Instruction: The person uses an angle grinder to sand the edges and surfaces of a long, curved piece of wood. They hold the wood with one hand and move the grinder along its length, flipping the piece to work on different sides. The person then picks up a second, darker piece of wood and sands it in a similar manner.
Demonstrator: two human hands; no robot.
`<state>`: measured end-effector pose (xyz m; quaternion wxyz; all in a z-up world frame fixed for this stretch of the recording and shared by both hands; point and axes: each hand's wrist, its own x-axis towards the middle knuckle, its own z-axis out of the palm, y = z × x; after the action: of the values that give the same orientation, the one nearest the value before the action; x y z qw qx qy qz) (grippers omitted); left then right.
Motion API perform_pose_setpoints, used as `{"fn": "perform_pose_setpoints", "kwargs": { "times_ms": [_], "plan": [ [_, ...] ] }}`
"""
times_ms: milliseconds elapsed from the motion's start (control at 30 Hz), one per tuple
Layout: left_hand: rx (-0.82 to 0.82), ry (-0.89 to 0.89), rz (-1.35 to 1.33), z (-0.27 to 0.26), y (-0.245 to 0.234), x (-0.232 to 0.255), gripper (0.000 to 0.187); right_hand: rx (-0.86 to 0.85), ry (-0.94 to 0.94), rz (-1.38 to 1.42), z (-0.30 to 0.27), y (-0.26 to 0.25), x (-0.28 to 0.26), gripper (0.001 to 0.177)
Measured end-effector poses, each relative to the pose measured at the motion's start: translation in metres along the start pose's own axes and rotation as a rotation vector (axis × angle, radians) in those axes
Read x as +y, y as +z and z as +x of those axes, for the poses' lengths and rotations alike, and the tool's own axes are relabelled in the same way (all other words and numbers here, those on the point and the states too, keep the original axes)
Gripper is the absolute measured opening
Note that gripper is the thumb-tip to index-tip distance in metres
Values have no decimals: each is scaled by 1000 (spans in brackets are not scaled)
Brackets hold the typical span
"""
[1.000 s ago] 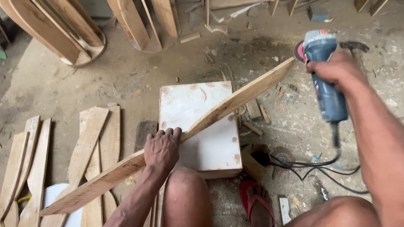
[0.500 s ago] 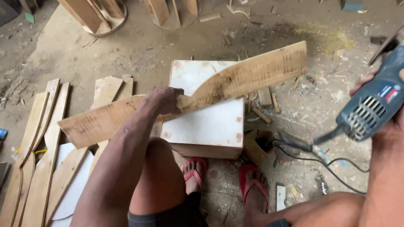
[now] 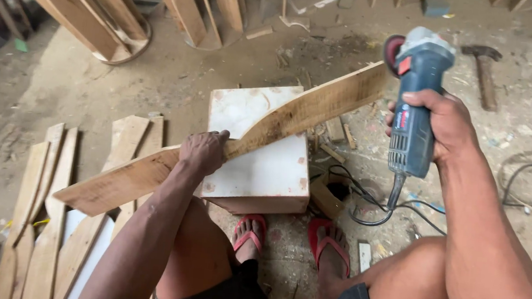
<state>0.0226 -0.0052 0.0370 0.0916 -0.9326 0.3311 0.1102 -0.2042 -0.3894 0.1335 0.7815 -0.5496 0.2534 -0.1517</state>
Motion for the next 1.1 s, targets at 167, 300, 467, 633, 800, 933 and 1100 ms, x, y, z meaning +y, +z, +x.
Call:
{"fn": "perform_pose_setpoints", "kwargs": {
  "times_ms": [167, 300, 467, 633, 800, 933, 1100],
  "plan": [
    [12, 29, 36, -12, 3, 10, 17, 77, 15, -98, 10, -1, -3, 38],
    [111, 38, 50, -11, 19, 9, 10, 184, -55, -170, 13, -12, -7, 60],
    [123, 56, 53, -18, 15, 10, 10, 287, 27, -210, 25, -30, -2, 38],
    [129, 57, 83, -14, 20, 10, 11, 234, 0, -237, 36, -30, 2, 35],
    [99, 57, 92, -10, 22, 11, 9, 233, 42, -326, 34, -17, 0, 38],
    [108, 51, 69, -11, 23, 9, 8, 246, 47, -513, 33, -6, 5, 50],
    [120, 70, 56, -11, 21, 11, 9, 173, 94, -665, 2, 41, 0, 57]
  ]
}}
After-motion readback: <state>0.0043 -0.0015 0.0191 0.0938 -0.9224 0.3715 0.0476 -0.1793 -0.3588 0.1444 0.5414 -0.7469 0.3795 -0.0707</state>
